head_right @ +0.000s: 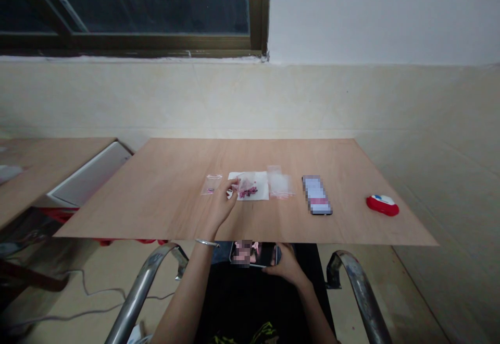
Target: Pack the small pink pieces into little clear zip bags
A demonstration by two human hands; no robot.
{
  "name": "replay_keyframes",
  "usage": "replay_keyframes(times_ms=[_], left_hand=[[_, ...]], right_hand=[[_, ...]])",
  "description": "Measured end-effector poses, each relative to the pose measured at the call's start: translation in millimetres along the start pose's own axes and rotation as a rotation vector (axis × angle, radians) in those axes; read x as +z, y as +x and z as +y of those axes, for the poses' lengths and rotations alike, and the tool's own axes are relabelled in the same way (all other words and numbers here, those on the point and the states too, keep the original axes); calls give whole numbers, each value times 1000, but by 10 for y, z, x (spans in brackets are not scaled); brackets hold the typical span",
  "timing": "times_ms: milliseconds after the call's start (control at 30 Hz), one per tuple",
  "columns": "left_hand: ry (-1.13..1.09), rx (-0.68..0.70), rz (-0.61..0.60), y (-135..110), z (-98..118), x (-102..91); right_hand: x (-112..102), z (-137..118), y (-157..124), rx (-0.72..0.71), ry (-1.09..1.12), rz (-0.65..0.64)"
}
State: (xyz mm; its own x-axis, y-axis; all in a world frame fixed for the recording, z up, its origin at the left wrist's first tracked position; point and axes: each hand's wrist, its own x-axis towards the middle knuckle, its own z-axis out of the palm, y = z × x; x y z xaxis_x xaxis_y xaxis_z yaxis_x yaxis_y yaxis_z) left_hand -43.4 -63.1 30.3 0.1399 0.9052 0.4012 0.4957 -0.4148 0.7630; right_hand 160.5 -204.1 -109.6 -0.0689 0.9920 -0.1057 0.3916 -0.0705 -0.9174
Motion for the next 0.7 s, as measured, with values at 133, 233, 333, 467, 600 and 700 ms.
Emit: replay_keyframes(times_ms=[133, 233, 333, 467, 600, 700], left_hand=[[-12, 12, 7, 7, -10, 5], [-12, -5, 2, 8, -26, 47], [-26, 5, 5, 6, -46, 98], [-40, 24, 10, 7, -40, 119], [-48, 16, 24, 11, -8, 93], [-55, 10, 22, 13, 0, 82]], right_hand=[[23, -39, -156, -45, 173, -89], [32, -83, -258, -70, 211, -101], [49, -131, -297, -135, 79, -46], [96, -134, -285, -166, -114, -42], [137, -50, -279, -166, -262, 42], [139, -8, -281, -188, -274, 46]])
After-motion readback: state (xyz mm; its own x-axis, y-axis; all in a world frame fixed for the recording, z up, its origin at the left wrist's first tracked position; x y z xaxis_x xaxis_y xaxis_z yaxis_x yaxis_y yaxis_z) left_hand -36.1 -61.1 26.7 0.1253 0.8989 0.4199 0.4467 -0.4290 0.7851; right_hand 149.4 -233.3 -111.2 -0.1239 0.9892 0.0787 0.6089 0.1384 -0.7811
